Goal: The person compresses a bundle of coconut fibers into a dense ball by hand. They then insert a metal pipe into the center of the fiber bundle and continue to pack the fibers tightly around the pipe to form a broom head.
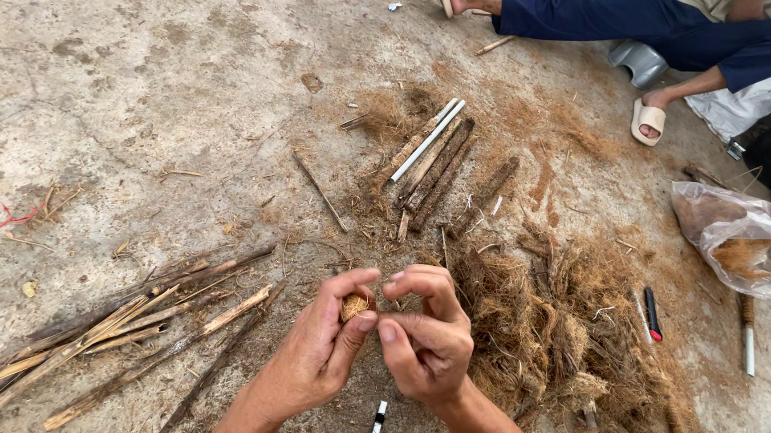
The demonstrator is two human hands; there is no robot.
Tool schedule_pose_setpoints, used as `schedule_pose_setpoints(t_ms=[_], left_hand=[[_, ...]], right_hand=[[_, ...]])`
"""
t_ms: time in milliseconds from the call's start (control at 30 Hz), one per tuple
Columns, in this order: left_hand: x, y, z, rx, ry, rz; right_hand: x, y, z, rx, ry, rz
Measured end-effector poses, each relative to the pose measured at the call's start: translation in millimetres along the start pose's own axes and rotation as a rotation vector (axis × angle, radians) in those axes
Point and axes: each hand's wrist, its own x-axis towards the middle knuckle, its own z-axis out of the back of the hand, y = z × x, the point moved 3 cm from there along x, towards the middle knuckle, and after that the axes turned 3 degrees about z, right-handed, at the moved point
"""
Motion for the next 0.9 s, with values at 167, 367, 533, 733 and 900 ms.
schedule_pose_setpoints(t_ms=[167, 367, 533, 733, 900], left_hand=[[1, 5, -3, -0.016, -0.002, -0.009], [-1, 12, 1, 0.036, 0.007, -0.054], [-3, 9, -2, 0.112, 0.011, -0.094], [-4, 9, -2, 0.046, -0.005, -0.054], [-8, 5, 3, 0.144, -0.061, -0.098]], right_hand=[[5, 5, 0, -0.01, -0.015, -0.019], [16, 13, 7, -0.041, 0.07, 0.103], [21, 13, -4, -0.05, 0.211, 0.028], [12, -5, -9, 0.432, 0.127, -0.307], [13, 2, -9, 0.225, 0.195, -0.207]])
